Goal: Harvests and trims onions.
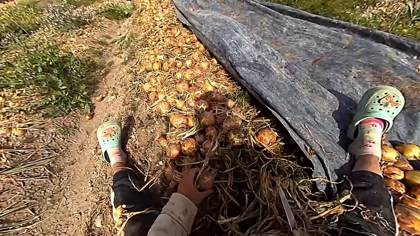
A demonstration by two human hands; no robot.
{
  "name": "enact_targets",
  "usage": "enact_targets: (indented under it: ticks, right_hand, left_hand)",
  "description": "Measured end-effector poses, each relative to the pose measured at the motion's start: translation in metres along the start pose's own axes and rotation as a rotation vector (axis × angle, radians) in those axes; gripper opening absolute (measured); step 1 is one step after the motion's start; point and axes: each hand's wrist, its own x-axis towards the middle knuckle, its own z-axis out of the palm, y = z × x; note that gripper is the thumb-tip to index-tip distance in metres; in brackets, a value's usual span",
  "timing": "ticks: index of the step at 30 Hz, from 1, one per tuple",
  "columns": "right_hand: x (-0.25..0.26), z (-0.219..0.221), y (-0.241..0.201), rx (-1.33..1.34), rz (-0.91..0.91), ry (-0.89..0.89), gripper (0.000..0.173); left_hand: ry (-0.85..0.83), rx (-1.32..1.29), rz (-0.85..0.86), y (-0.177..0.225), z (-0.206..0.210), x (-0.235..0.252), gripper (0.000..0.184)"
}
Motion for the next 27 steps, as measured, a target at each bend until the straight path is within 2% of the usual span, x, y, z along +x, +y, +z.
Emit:
enact_targets:
  ticks: [3,4,6,7,10,15,19,24,27]
  right_hand:
    - [-0.012,0.014,-0.028,-0.189,-0.121,-0.091,0.070]
    - [-0.010,0.019,-0.037,-0.285,-0.140,-0.100,0.077]
    - [-0.008,0.025,-0.055,-0.435,-0.087,-0.118,0.082]
    - [-0.007,0.024,-0.057,-0.453,-0.058,-0.104,0.083]
    - [-0.004,0.009,-0.048,-0.323,-0.034,0.000,0.079]
    - [-0.014,-0.033,-0.012,0.020,-0.080,0.220,0.063]
    - [-0.031,-0.052,0.010,0.187,-0.074,0.261,0.058]
    - [-0.045,-0.046,0.014,0.172,-0.024,0.168,0.059]
    - [-0.040,-0.033,0.008,0.083,-0.014,0.068,0.057]
  left_hand:
    - [0.011,-0.206,0.267,0.023,0.041,-0.043,0.034]
    - [-0.040,-0.167,0.275,0.031,0.051,-0.050,0.028]
    - [-0.245,0.050,0.198,0.049,0.064,-0.049,0.035]
    - [-0.297,0.149,0.211,0.054,0.072,-0.045,0.040]
    - [-0.333,0.264,0.437,0.070,0.091,-0.031,0.039]
    - [-0.675,0.467,0.682,0.123,0.116,-0.002,0.045]
    - [-0.862,0.638,0.622,0.132,0.133,0.010,0.051]
    - [-0.795,0.655,0.422,0.095,0.128,0.007,0.082]
    - [-0.705,0.576,0.314,0.077,0.129,-0.001,0.077]
